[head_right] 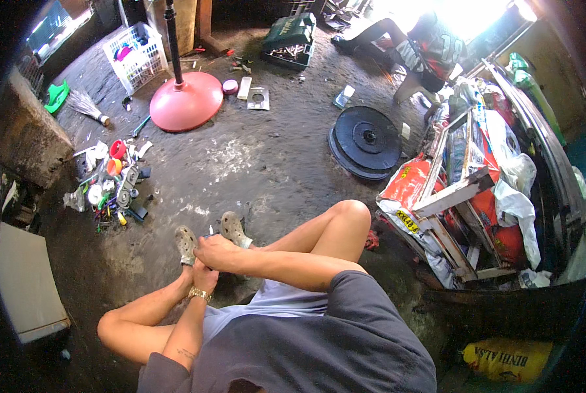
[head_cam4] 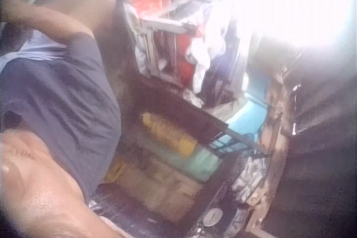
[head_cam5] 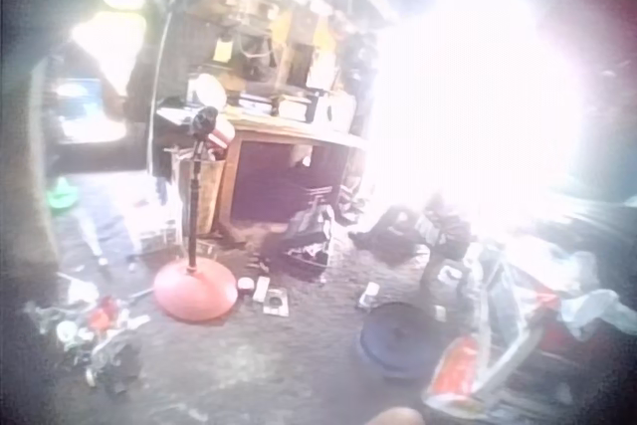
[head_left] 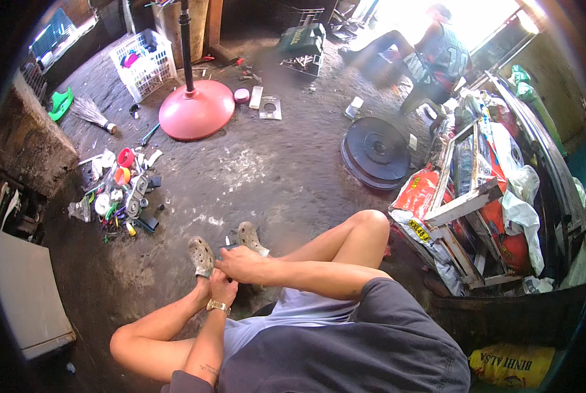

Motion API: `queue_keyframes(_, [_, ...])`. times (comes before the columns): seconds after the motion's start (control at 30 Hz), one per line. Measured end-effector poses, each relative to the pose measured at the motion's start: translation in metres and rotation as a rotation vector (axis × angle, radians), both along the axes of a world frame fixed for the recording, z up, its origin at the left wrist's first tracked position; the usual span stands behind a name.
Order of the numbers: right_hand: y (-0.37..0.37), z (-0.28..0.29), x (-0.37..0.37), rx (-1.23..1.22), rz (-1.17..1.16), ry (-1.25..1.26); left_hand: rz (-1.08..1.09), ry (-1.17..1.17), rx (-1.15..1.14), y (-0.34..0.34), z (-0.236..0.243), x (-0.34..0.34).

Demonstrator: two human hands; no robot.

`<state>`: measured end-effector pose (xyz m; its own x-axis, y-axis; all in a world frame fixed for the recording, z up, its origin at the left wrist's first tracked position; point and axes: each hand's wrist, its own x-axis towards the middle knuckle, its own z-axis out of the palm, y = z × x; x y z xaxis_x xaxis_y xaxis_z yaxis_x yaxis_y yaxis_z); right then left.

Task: The person disassembles a small electric motor while sitting on the floor. They use a screwdriver to remove screws, separate the motor housing, and extract the internal rotor and stator components.

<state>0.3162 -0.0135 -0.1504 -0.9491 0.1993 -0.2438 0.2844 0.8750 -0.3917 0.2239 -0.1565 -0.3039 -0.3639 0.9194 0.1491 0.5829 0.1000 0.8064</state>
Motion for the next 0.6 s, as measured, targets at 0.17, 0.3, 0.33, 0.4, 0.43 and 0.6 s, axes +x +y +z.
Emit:
queue_keyframes(0.17, [0.024, 0.025, 0.012, -0.074, -0.057, 0.005, -0.053, 0.089, -0.138, -0.003, 0.013, -0.003])
queue_keyframes(0.3, [0.053, 0.044, 0.035, -0.141, -0.212, 0.082, -0.067, 0.061, -0.168, 0.0, 0.014, -0.005])
queue_keyframes(0.33, [0.058, 0.048, 0.044, -0.138, -0.233, 0.088, -0.05, 0.064, -0.17, 0.0, 0.011, -0.004])
queue_keyframes(0.4, [0.066, 0.053, 0.059, -0.244, -0.351, 0.044, 0.043, 0.083, -0.21, -0.005, 0.009, -0.008])
queue_keyframes(0.43, [0.066, 0.055, 0.068, -0.245, -0.42, 0.08, 0.104, 0.101, -0.256, -0.004, 0.009, -0.012])
queue_keyframes(0.6, [0.065, 0.045, 0.096, -0.275, -0.53, 0.17, 0.595, -0.104, -0.305, 0.022, 0.041, -0.09])
